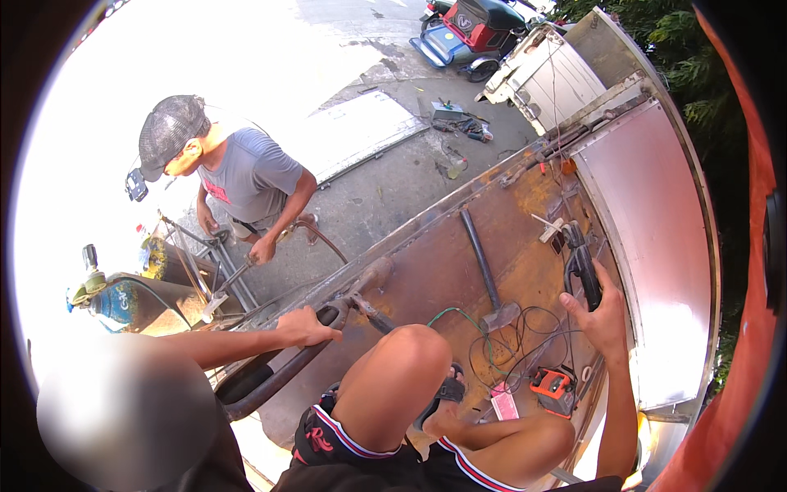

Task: The person uses a welding torch to join metal pieces on a large curved metal structure. They repeatedly position the torch, strike an arc, and weld along seams while another person works nearby.

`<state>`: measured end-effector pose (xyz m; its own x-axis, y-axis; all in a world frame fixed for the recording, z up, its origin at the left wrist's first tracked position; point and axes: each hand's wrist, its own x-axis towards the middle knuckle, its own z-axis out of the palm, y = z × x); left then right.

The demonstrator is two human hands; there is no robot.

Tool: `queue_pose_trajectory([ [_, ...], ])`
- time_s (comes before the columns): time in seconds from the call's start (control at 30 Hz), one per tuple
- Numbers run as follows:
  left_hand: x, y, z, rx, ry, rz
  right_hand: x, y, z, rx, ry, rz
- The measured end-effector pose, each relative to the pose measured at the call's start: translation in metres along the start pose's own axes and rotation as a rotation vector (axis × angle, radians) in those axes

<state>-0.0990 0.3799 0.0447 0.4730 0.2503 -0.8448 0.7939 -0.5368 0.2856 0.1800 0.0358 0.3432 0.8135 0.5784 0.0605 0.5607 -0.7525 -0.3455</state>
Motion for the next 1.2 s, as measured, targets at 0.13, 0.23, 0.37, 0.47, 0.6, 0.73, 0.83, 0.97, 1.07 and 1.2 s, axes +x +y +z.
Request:
queue_pose_trajectory([
  [0.13,0.003,0.005,0.000,0.028,-0.031,-0.054,-0.005,-0.030,0.018,0.120,-0.036,0.055],
  [0.23,0.004,0.005,0.001,0.026,0.005,-0.025,0.022,-0.037,0.051,0.140,0.019,-0.146],
  [0.37,0.009,-0.004,0.010,-0.131,0.022,0.044,0.052,-0.039,0.102,0.221,-0.188,-0.117],
  [0.47,0.013,-0.001,0.020,-0.088,0.124,0.102,0.088,-0.032,0.127,0.210,-0.569,-0.195],
  [0.6,-0.016,0.005,0.009,0.045,0.194,0.089,0.118,-0.037,0.155,-0.025,-0.664,-0.667],
  [0.73,-0.100,-0.006,-0.013,0.208,0.235,-0.082,0.133,-0.050,0.169,0.108,-0.772,-0.726],
  [0.83,-0.166,-0.022,0.012,0.232,0.340,-0.219,0.137,-0.054,0.177,0.160,-0.803,-0.728],
  [0.97,-0.172,-0.026,0.035,0.349,0.504,-0.368,0.134,-0.054,0.192,0.574,-0.943,-0.696],
  [1.07,-0.150,-0.025,0.038,0.293,0.454,-0.413,0.123,-0.053,0.191,0.347,-0.848,-0.622],
  [1.2,-0.148,-0.026,0.038,0.296,0.486,-0.402,0.080,-0.036,0.166,0.251,-0.680,-0.658],
])
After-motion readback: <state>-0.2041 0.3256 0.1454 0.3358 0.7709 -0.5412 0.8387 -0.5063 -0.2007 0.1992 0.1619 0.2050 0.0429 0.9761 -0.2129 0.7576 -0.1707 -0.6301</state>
